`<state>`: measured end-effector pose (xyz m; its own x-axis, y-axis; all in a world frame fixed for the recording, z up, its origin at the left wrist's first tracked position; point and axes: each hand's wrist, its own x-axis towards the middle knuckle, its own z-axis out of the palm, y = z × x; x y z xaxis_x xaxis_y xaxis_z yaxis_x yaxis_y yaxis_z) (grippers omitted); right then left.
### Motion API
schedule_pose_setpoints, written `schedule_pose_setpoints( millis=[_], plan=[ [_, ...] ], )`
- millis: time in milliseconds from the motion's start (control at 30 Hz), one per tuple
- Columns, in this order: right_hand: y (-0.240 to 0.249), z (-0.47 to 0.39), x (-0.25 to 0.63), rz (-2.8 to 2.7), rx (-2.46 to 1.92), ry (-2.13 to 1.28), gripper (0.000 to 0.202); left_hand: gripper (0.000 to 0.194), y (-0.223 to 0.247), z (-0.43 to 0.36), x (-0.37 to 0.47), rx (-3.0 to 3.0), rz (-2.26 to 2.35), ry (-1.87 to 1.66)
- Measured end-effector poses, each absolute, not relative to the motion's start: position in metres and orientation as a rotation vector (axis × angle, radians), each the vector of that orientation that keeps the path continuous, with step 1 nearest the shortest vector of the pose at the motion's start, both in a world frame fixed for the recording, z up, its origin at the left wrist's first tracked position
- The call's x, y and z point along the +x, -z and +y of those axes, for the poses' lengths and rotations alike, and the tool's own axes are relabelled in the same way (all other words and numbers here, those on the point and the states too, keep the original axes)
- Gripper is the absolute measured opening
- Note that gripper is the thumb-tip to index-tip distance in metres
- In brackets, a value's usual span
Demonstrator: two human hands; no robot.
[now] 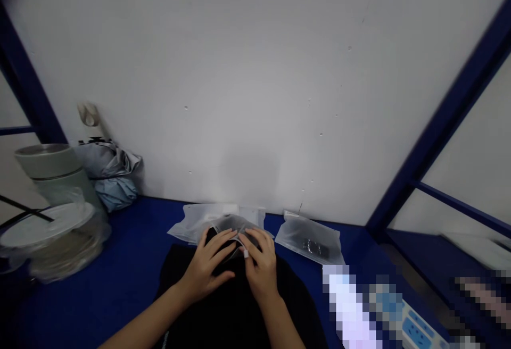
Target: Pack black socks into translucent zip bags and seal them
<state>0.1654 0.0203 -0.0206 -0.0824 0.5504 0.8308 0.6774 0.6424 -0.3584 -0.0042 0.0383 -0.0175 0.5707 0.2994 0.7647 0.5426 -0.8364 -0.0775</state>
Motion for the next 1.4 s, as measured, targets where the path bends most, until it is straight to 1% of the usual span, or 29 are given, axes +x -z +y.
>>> schedule_pose_setpoints(
  millis=[33,133,233,367,533,633,800,900,1033,1200,1300,1400],
  plan=[
    [0.020,0.020,0.165,-1.717,-0.991,0.118,0.036,0.036,0.018,0.039,-0.004,-2.492,-0.685,1.111],
    [0.020,0.018,0.163,-1.695,-0.972,0.052,0.030,0.020,0.021,0.041,-0.002,-2.403,-0.696,1.237],
    [0.019,0.016,0.160,-1.710,-0.976,-0.022,0.026,0.023,0.024,0.043,-0.002,-2.353,-0.674,1.369],
    [0.015,0.016,0.158,-1.714,-0.970,-0.144,0.021,0.025,0.025,0.042,-0.002,-2.306,-0.672,1.442],
    [0.010,0.016,0.157,-1.776,-0.949,-0.276,0.032,0.024,0.024,0.040,-0.001,-2.277,-0.706,1.495],
    [0.010,0.015,0.156,-1.785,-0.955,-0.308,0.031,0.023,0.025,0.040,0.000,-2.295,-0.738,1.484],
    [0.010,0.014,0.152,-1.782,-0.986,-0.332,0.017,0.023,0.029,0.041,0.001,-2.295,-0.766,1.439],
    [0.010,0.014,0.152,-1.771,-0.998,-0.327,0.014,0.024,0.030,0.041,0.002,-2.311,-0.755,1.410],
    [0.010,0.014,0.152,-1.721,-1.003,-0.318,0.014,0.020,0.025,0.041,0.000,-2.298,-0.725,1.386],
    [0.011,0.015,0.155,-1.618,-1.005,-0.320,0.015,0.009,0.013,0.045,-0.015,-2.306,-0.649,1.207],
    [0.010,0.017,0.158,-1.550,-1.013,-0.326,0.016,0.013,0.010,0.048,-0.022,-2.304,-0.754,1.119],
    [0.008,0.018,0.159,-1.520,-0.999,-0.353,0.015,0.011,0.010,0.048,-0.023,-2.301,-0.795,1.161]
  ],
)
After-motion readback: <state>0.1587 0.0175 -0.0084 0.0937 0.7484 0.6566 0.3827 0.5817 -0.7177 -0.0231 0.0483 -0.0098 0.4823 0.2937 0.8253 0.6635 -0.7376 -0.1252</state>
